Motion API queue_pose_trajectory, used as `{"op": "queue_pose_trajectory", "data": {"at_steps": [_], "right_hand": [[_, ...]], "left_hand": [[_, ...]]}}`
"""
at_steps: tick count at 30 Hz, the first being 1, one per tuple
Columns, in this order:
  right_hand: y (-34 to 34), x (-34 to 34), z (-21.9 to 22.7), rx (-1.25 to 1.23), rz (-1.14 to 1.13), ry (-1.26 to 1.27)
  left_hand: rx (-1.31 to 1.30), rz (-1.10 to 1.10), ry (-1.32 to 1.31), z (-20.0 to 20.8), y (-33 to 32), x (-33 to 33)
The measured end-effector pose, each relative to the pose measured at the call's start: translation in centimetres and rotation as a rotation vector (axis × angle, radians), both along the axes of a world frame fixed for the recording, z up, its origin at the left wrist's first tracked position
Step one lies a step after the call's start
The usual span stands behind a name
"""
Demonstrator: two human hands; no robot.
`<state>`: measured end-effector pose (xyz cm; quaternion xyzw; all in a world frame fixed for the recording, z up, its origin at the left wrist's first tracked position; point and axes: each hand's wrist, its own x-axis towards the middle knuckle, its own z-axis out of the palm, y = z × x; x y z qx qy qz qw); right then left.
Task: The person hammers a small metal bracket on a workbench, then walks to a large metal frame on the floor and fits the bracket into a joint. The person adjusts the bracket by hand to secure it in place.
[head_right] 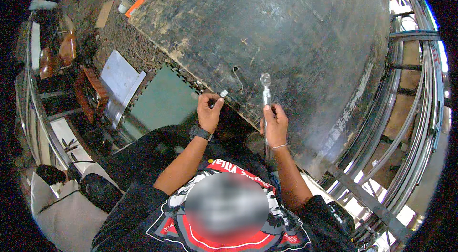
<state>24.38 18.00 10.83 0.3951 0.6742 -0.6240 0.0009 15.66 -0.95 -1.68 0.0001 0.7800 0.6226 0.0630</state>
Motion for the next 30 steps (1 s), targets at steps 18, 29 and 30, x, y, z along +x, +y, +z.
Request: {"op": "queue_pose_trajectory", "data": {"at_steps": [18,29,30], "right_hand": [[-4.7,1.9,-1.8,0.358,0.405,0.05],[-5.9,2.5,-0.7,0.411,0.468,0.181],[-5.9,2.6,-1.8,0.412,0.473,0.167]], "left_hand": [[0.223,-0.281,-0.355,-3.9,-1.8,0.8],[-0.012,-0.371,-0.133,-5.5,-2.9,0.4],[-0.009,-0.38,-0.143,-5.2,-2.7,0.2]]}}
